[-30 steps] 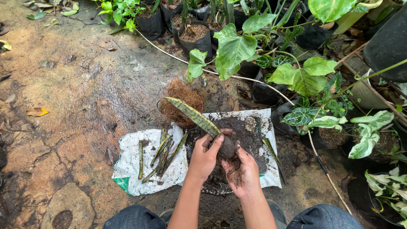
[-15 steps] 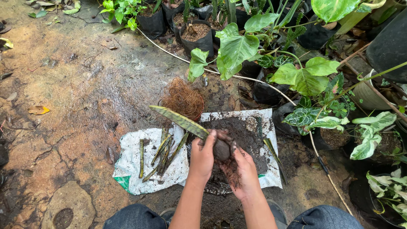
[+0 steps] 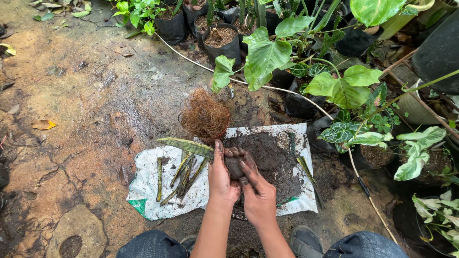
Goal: The person sits on the ground and molds moist soil with both hands, pressing and rotating it into a compact ball around the base of a snake plant leaf cutting. Cut stems and a pile of coconut fiber rest on a white sack beside the soil pile as the person works the soil ball throughout the clip.
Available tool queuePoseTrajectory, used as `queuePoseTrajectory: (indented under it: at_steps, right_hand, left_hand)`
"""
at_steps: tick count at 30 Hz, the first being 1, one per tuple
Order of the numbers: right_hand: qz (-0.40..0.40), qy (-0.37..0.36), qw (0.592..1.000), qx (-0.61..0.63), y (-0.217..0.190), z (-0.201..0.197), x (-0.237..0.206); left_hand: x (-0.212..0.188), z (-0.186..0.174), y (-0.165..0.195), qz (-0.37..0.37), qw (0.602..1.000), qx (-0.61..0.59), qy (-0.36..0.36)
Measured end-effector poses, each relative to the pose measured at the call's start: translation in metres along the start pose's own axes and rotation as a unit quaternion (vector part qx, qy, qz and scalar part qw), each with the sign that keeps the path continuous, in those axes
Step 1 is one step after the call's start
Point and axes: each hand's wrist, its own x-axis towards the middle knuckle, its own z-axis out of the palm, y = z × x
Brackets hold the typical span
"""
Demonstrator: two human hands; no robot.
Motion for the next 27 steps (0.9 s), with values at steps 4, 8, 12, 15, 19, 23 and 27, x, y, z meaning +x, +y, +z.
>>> queuePoseTrajectory:
  at_steps: [4, 8, 12, 15, 19, 23, 27]
  right_hand:
    - [-0.070, 0.000, 0.998, -0.008, 0.0024, 0.0046, -0.0012]
    - [-0.060, -0.002, 0.998, -0.006, 0.0018, 0.0056, -0.0017]
    - [-0.052, -0.007, 0.999, 0.003, -0.0005, 0.0044, -0.0036]
    - [-0.067, 0.000, 0.998, -0.002, -0.0020, 0.0049, -0.0053]
    - [-0.084, -0.008, 0.996, -0.006, -0.0016, 0.0049, -0.0067]
    - [-0.083, -0.003, 0.997, -0.004, 0.0018, 0.0051, -0.0082]
    - [-0.081, 0.001, 0.997, -0.007, 0.0058, 0.0046, -0.0083]
  left_hand:
    - [0.0010, 0.0032, -0.0018, 0.030, 0.998, 0.011, 0.057]
    - [0.0024, 0.0049, -0.0027, 0.051, 0.992, 0.053, 0.098]
    - [0.0037, 0.0038, -0.0045, 0.052, 0.990, 0.061, 0.117]
    - [0.0044, 0.0027, -0.0052, 0.055, 0.990, 0.066, 0.114]
    - [0.0054, 0.0022, -0.0055, 0.066, 0.984, 0.063, 0.151]
    - [0.0056, 0.0012, -0.0061, 0.073, 0.984, 0.066, 0.147]
    - [0.0066, 0.0013, -0.0063, 0.077, 0.981, 0.077, 0.162]
